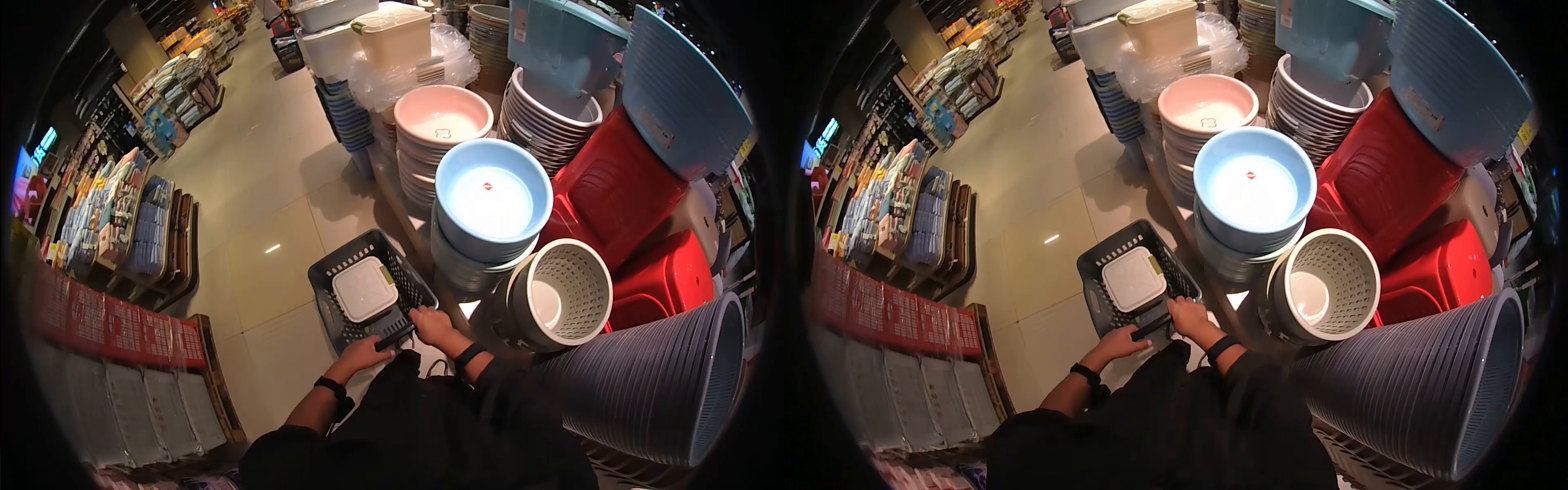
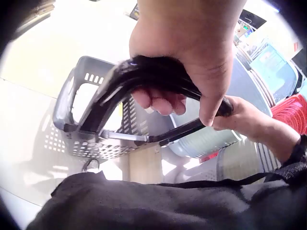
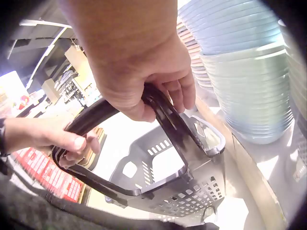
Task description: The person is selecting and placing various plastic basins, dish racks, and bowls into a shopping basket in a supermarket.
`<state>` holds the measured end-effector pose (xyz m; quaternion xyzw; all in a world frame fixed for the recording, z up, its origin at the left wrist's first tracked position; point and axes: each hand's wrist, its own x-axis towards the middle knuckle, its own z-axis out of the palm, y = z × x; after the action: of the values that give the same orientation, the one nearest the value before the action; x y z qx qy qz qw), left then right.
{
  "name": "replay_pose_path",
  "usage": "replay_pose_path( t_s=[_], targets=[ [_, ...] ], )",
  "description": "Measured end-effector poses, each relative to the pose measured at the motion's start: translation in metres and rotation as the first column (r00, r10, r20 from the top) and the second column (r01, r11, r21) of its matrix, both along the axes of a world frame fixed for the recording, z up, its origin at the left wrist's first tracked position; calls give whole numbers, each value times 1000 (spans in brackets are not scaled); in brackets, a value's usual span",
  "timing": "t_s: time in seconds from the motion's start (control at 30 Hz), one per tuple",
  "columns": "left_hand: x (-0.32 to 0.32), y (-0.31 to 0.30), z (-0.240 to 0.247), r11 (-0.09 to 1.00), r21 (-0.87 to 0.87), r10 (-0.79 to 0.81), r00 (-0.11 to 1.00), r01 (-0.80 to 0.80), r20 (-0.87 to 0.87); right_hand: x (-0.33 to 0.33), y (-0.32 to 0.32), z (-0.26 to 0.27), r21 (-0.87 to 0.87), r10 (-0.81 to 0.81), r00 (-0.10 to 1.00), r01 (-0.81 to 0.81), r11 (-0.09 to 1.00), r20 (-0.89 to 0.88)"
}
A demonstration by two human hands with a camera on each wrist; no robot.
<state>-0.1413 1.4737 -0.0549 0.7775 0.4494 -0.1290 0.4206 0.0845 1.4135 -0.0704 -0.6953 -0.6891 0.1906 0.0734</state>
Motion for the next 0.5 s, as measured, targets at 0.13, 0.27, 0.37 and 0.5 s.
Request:
replay_pose_path(
  t_s=[0.13,0.27,0.37,0.5],
  targets=[
    [-1,-2,3,992,63,113,994,-113,-9,-3,5,1,-7,-27,999,27,1000,-20],
    [7,5,-9,987,121,96,994,-101,49,3,13,1,-20,-87,993,86,996,-76],
    [6,19,-13,987,110,115,992,-119,42,4,26,1,-18,-101,991,99,995,-85],
    [12,37,-6,978,144,138,986,-151,96,2,51,-2,-13,-168,981,167,986,-97]
  ],
)
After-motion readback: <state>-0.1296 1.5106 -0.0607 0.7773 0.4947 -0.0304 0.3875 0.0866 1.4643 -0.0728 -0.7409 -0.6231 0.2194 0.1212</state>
